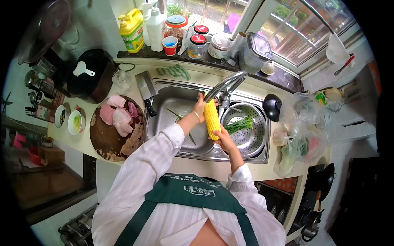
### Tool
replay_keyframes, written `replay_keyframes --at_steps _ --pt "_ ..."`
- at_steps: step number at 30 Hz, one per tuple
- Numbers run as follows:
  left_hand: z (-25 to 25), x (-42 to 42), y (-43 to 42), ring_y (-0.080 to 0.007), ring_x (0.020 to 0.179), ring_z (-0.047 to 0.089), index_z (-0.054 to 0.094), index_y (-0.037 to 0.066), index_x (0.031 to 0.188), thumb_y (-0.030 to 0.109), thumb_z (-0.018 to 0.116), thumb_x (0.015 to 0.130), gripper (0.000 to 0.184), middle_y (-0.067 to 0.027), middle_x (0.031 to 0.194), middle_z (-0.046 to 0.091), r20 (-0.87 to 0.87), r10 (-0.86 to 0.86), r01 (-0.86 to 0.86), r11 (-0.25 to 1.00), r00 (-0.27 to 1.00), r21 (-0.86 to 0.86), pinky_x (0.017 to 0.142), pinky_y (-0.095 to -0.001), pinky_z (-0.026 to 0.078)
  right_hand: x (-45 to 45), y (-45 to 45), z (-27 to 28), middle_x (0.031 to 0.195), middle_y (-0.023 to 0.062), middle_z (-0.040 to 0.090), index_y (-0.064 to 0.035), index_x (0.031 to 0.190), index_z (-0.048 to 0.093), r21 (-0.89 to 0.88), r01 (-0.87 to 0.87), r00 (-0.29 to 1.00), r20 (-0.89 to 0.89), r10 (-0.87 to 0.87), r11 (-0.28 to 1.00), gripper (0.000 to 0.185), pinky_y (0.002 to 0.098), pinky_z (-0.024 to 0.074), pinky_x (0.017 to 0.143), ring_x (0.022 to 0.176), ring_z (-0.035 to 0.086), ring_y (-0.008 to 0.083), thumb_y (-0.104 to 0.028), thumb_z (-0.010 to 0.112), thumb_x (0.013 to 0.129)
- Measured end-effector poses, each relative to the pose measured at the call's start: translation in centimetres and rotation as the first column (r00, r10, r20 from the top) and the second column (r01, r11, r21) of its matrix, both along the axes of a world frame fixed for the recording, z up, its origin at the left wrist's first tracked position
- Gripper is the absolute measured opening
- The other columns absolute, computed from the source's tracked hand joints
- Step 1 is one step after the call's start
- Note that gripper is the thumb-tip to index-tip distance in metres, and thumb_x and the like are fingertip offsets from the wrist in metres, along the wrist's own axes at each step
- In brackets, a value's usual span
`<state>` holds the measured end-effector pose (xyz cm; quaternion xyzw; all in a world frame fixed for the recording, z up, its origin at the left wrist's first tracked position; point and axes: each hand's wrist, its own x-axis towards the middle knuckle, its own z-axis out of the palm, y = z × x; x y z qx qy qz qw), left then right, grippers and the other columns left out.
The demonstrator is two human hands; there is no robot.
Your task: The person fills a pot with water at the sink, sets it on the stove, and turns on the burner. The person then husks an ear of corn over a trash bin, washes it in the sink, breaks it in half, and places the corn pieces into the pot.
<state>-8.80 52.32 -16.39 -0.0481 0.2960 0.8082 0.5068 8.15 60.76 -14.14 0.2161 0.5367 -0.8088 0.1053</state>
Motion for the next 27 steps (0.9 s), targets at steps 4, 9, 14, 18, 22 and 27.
replay_keyframes --at_steps 4,9,14,18,22,27 --pt "2.9 0.9 -2.3 -0.0251 0.098 0.054 0.045 0.006 0.117 0.062 0.027 0.086 0.066 -0.0147 0.107 0.055 -0.14 -0.021 0.022 1.0 0.99 0.007 0.086 -0.0382 0.043 -1.8 1.1 0.0 0.098 0.0054 0.054 -0.0107 0.122 0.041 -0.132 -0.049 0.998 0.024 0.053 0.99 0.046 0.0252 0.0456 0.055 0.075 0.057 0.0164 -0.026 0.059 0.082" --pt "4.5 -1.4 -6.5 -0.0176 0.105 0.051 0.041 0.008 0.12 0.018 0.058 0.086 0.039 -0.0069 0.117 0.052 -0.331 0.061 -0.096 0.991 0.942 -0.09 0.089 -0.036 0.042 -7.5 0.1 -0.9 0.102 0.005 0.056 -0.0079 0.121 0.045 -0.186 -0.08 0.991 -0.119 0.058 0.979 0.044 0.0351 0.0508 0.072 0.085 0.058 0.016 -0.035 0.053 0.087" --pt "6.5 -2.4 -7.3 -0.0179 0.107 0.05 0.038 0.006 0.122 0.006 0.061 0.082 0.046 -0.0078 0.119 0.051 -0.444 0.233 -0.259 0.966 0.865 0.003 0.092 -0.0336 0.041 -13.0 -2.5 -0.3 0.095 0.0079 0.058 -0.0077 0.111 0.047 -0.231 0.152 0.985 -0.049 -0.167 0.961 0.039 0.0306 0.0533 0.061 0.077 0.06 0.0184 -0.04 0.047 0.089" --pt "7.6 -1.7 -6.6 -0.0163 0.099 0.054 0.041 0.002 0.118 0.004 0.064 0.078 0.046 -0.0079 0.112 0.054 -0.744 0.31 -0.498 0.866 0.592 -0.035 0.085 -0.0287 0.045 -15.0 -4.4 -0.6 0.086 0.0064 0.059 -0.0096 0.106 0.049 -0.537 0.361 0.927 0.117 -0.356 0.763 0.036 0.0245 0.0456 0.048 0.063 0.058 0.018 -0.042 0.043 0.09" --pt "7.7 -1.9 -6.4 -0.0153 0.097 0.054 0.041 0.002 0.118 0.004 0.065 0.078 0.047 -0.0077 0.11 0.055 -0.821 0.306 -0.55 0.835 0.482 -0.011 0.082 -0.0281 0.047 -14.3 -2.9 -3.7 0.066 0.0079 0.058 -0.0062 0.094 0.055 -0.269 0.07 0.991 -0.093 -0.098 0.96 0.029 0.0249 0.0364 0.036 0.052 0.056 0.0146 -0.032 0.043 0.089" --pt "7.1 -2.6 -6.8 -0.0154 0.099 0.052 0.04 0.004 0.119 0.004 0.063 0.079 0.046 -0.0074 0.113 0.054 -0.698 0.372 -0.534 0.846 0.611 -0.017 0.085 -0.0289 0.044 -13.5 -3.3 -5.2 0.067 0.0276 0.057 0.0051 0.08 0.059 0.793 0.37 0.924 -0.262 -0.279 0.484 0.053 0.0476 0.0424 0.059 0.065 0.059 0.0401 -0.042 0.037 0.089"
